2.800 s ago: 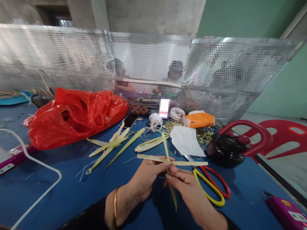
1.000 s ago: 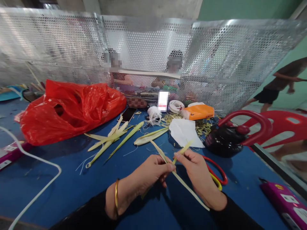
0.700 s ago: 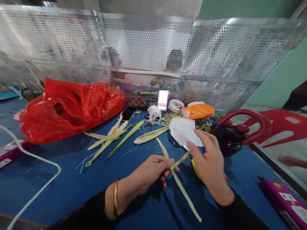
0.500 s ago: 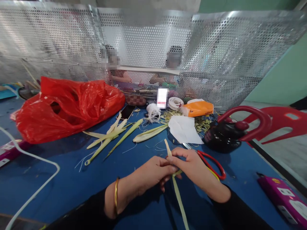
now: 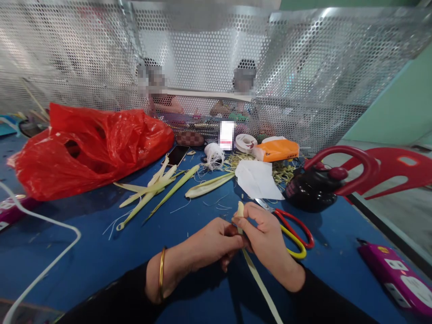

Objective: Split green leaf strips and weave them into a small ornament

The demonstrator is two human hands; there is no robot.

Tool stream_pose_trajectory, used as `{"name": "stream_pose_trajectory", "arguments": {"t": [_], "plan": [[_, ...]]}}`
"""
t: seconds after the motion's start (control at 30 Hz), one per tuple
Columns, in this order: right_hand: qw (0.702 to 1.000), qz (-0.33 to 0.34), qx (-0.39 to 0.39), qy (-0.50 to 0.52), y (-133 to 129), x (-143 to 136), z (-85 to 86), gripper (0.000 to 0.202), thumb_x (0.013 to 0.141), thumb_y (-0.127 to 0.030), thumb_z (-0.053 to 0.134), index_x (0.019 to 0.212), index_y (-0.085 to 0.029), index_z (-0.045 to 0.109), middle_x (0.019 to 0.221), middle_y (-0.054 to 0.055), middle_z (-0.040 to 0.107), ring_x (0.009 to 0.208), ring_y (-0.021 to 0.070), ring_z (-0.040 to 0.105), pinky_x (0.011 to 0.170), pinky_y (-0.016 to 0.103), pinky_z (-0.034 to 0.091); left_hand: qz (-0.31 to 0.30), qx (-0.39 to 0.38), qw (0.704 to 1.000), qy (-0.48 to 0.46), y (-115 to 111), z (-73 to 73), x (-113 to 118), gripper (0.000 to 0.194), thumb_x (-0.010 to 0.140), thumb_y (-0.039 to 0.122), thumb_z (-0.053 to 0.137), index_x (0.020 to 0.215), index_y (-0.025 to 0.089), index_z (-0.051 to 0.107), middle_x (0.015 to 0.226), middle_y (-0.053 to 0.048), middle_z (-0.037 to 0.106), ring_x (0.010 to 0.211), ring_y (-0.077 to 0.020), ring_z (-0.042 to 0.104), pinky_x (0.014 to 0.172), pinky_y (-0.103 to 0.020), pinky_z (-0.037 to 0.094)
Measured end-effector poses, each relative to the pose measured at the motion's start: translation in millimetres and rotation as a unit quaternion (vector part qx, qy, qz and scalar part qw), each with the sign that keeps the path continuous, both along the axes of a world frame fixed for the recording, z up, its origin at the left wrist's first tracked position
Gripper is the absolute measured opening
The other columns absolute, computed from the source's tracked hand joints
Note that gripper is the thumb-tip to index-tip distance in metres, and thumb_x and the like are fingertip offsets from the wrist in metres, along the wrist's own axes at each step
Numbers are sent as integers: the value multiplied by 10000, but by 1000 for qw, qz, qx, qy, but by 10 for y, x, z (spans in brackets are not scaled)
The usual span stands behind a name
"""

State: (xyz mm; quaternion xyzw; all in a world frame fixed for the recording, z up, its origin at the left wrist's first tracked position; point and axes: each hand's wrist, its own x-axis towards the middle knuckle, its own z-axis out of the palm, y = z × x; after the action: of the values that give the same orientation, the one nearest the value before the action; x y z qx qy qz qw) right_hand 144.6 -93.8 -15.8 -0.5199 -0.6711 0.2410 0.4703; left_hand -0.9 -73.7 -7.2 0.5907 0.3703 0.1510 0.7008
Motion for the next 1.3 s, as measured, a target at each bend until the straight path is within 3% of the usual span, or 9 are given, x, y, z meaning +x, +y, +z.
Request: {"name": "stream_pose_trajectory", "arguments": {"t": [0.2,0.37,0.5,0.6,0.7,0.83,1.1,1.2,1.3], "plan": [[1000,12,12,-4,-10,-37,-29,281,858,-175,554,590,-189,470,649,-24,487,637,122,486,608,241,377,-5,3,1000,7,-20,-68,20,230,695,250,513,483,182,455,401,53,419,354,-71,410,391,-189,386],[1000,6,1,1,58,13,-13,225,885,-228,537,668,-194,589,724,2,583,704,148,556,679,263,436,63,-40,997,-18,-32,-23,51,266,704,323,611,517,167,504,432,42,475,368,-66,430,413,-186,380],[994,-77,79,4,96,186,103,231,933,-289,459,1013,-205,658,1068,62,645,1016,195,574,910,310,420,127,-60,986,-86,12,82,7,420,779,529,595,782,120,689,607,-28,634,514,-91,560,583,-212,463],[988,-135,78,19,83,308,208,293,925,-376,459,844,-192,672,903,52,671,879,196,597,798,291,450,167,-50,979,-111,55,135,-45,517,799,589,559,904,110,722,676,-52,664,611,-119,611,667,-238,482],[997,-47,-54,17,60,349,266,396,875,-474,500,645,-178,626,638,15,602,627,158,539,583,257,421,201,-37,972,-119,85,143,-70,433,759,520,660,911,121,730,651,-28,651,604,-103,593,659,-221,466],[972,101,-211,-22,34,295,270,353,819,-452,583,602,-173,575,517,-38,471,487,103,398,451,221,307,226,-34,966,-119,99,108,-59,327,716,416,729,846,116,734,584,-6,625,537,-83,547,606,-209,441],[984,78,-104,-126,66,294,203,298,830,-287,577,555,-186,522,558,-32,522,556,125,464,509,233,345,219,-64,968,-107,87,89,-58,373,783,431,666,958,104,703,704,-45,674,570,-107,608,551,-213,449],[992,3,-56,-113,65,322,209,320,866,-336,559,582,-192,524,567,-26,521,566,135,483,537,243,377,209,-41,973,-86,79,121,-64,297,777,371,667,894,102,713,647,-28,652,496,-75,555,508,-190,418],[990,-80,79,-88,58,336,228,209,877,-331,572,720,-196,598,722,12,597,697,166,554,671,272,436,141,-41,988,-42,39,123,-45,256,769,340,645,837,105,718,593,-12,623,442,-62,522,493,-191,412]]}}
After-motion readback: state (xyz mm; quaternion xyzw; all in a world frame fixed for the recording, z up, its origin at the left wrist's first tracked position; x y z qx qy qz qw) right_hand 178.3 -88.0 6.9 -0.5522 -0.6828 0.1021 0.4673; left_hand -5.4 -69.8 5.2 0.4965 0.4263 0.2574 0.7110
